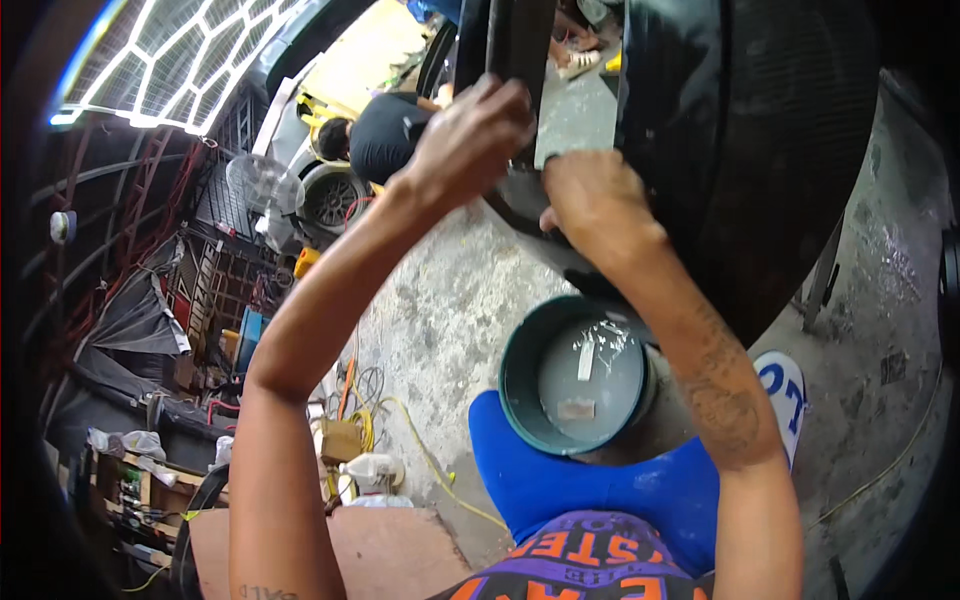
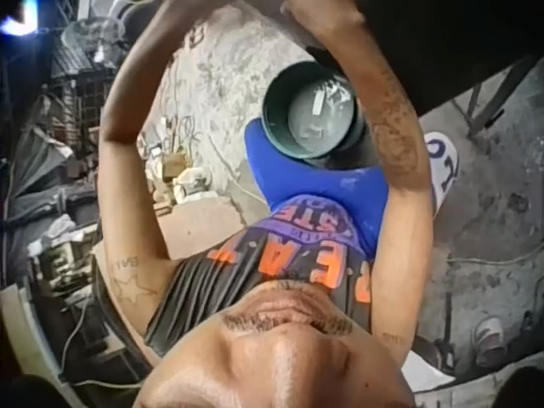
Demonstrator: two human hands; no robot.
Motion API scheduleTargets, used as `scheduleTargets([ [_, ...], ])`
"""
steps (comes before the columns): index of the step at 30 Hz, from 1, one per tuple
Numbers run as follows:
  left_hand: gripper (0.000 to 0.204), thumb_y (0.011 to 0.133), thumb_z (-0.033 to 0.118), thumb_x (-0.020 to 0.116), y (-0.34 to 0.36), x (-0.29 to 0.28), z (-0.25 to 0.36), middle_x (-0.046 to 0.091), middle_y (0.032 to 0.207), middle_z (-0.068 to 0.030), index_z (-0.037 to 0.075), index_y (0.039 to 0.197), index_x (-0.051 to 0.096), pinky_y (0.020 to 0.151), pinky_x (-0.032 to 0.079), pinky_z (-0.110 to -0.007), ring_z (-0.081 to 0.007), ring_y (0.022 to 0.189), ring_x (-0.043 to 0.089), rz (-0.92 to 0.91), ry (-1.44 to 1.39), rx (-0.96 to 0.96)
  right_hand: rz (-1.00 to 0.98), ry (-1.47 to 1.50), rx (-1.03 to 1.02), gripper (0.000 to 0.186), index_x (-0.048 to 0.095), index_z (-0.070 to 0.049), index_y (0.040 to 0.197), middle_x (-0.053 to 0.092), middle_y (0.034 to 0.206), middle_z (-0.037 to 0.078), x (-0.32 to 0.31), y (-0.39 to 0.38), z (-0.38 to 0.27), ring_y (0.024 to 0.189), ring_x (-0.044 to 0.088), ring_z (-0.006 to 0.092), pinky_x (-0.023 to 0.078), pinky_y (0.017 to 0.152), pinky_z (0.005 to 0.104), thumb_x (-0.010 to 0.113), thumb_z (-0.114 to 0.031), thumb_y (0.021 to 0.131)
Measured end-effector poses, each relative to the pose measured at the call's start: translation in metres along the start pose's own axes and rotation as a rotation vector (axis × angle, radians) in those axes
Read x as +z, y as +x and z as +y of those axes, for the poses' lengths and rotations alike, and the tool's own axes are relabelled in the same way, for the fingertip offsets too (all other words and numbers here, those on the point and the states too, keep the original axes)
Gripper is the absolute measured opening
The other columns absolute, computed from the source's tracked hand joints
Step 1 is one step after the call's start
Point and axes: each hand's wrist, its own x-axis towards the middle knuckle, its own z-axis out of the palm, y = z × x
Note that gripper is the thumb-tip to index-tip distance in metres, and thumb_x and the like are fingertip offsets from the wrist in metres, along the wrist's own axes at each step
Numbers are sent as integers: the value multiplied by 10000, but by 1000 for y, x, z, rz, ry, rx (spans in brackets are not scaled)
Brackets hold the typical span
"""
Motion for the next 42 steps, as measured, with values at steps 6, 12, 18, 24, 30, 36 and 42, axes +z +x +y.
scheduleTargets([
  [6, 203, 828, 73, 779, -20, -31, -8, 670, 996, -106, 46, 1027, 743, 788, 580, -387, -292, 932, 673, 205, -191, -193, 7, -28, -29, 357, 764, -35, 865, 753, 844, 131, 1, -3, -1, 822, 759, 253, 599, 742, 346, 863, -347, 722],
  [12, 246, 832, 44, 766, -14, -11, 15, 643, 1056, -89, 36, 1076, 730, 837, 552, -371, -288, 1006, 635, -25, -72, -79, 34, 30, -37, 297, 772, -32, 851, 756, 847, 136, -2, -4, -4, 834, 763, 241, 602, 757, 343, 859, -289, 731],
  [18, 311, 768, -3, 720, -6, -4, 7, 608, 1116, -81, 35, 1076, 703, 843, 554, -392, -291, 1033, 598, -121, -51, -23, 66, 72, 46, 232, 786, -48, 835, 757, 884, 147, 2, -4, -3, 884, 759, 261, 606, 776, 336, 852, -247, 736],
  [24, 256, 779, 24, 712, -6, 0, 7, 600, 1145, -76, 46, 1034, 701, 829, 570, -403, -278, 1067, 592, -60, -22, 54, 92, 80, -6, 233, 785, -42, 847, 755, 901, 150, 6, -3, -1, 874, 755, 286, 613, 778, 367, 856, -225, 721],
  [30, 233, 849, 59, 761, 8, -9, -7, 666, 1042, -129, 30, 1072, 700, 823, 545, -401, -321, 967, 654, 164, 5, -16, 132, 61, -95, 224, 743, -36, 886, 742, 893, 141, 10, -6, 5, 902, 737, 299, 590, 826, 388, 821, -203, 758],
  [36, 328, 827, 74, 801, -4, -8, -18, 661, 1156, -85, 70, 1143, 715, 867, 561, -357, -267, 1023, 650, 57, -52, 213, 196, 234, -164, 281, 690, -40, 987, 696, 976, 138, 11, -6, 17, 990, 689, 297, 563, 860, 393, 810, -186, 779],
  [42, 452, 846, 97, 790, -18, -11, -28, 602, 1263, -105, 128, 1284, 682, 887, 559, -382, -279, 1074, 629, -29, 67, 186, 430, 197, -392, 286, 685, -24, 1022, 619, 1089, 120, 14, -16, 28, 1093, 619, 277, 528, 938, 388, 790, -168, 799],
])
